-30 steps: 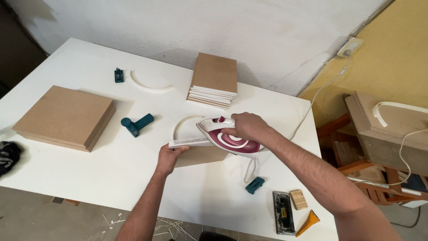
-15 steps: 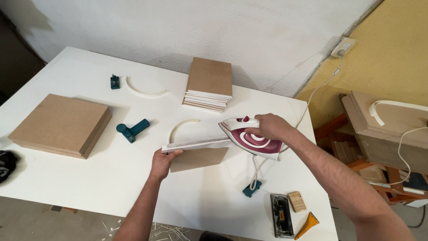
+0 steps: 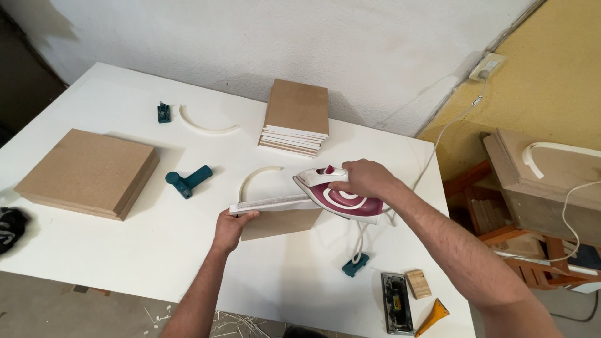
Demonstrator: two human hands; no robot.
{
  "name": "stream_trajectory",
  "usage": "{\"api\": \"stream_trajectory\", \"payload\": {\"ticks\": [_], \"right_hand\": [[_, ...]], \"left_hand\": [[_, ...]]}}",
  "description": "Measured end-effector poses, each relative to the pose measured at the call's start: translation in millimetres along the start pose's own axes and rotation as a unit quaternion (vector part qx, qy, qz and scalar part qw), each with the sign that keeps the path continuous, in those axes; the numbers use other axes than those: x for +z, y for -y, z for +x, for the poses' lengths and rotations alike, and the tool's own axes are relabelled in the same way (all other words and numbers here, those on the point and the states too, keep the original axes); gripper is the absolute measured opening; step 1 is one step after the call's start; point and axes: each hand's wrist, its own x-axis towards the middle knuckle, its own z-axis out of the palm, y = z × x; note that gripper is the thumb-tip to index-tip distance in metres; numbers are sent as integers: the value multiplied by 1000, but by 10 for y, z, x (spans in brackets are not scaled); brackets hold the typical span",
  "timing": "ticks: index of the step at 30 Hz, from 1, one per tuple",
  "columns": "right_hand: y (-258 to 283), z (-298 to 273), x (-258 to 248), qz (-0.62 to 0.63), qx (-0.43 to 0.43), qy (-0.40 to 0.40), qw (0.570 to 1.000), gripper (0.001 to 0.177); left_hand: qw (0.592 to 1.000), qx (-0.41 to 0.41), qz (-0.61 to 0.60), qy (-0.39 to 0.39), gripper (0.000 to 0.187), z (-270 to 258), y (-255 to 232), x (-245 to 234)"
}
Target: The person assembles a wooden component by placing a white strip onto a brown board and securing it with an iron. They then use a clamp to hold the assembly and smooth the edges of the board with a hand plane and a sanding block.
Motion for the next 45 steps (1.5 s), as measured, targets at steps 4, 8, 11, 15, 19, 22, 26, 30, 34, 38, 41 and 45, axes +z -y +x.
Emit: {"api": "stream_trajectory", "payload": {"ticks": [4, 8, 11, 15, 19, 22, 26, 30, 34, 38, 41, 45], "right_hand": [[164, 76, 40, -12, -17, 0, 1000, 67], [401, 103, 31, -12, -46, 6, 999, 71], [572, 174, 56, -7, -68, 4, 998, 73], [815, 187, 79, -9, -81, 3, 997, 72], [1026, 204, 72, -3, -98, 4, 995, 73], [1163, 214, 83, -4, -105, 5, 994, 74], [1297, 270, 134, 2, -115, 2, 993, 76], [1439, 209, 72, 5, -127, -4, 992, 75], [1528, 220, 89, 7, -140, 2, 990, 75], [1636, 249, 104, 9, -150, 1, 989, 79], [1721, 261, 140, 15, -160, -1, 987, 78], [1857, 243, 146, 15, -160, 4, 987, 78]], "left_hand": [[1000, 2, -6, -5, 41, -8, 3, 12], [1000, 8, -14, -9, 41, -51, -51, 44], [1000, 16, -5, -7, 38, -97, -123, 52], [1000, 0, -17, 3, 42, -59, -99, 80], [1000, 2, -15, 2, 42, -23, -71, 97], [1000, -1, -10, 7, 42, 58, 48, 85], [999, -10, -21, 24, 41, 269, 320, 55], [999, -2, -36, 24, 38, 286, 332, 62], [998, -2, -49, 37, 32, 475, 615, 33], [998, 24, -36, 39, 31, 634, 859, 36], [999, 33, -17, 29, 37, 84, 119, 68], [999, 41, 18, 29, 47, -360, -558, 55]]}}
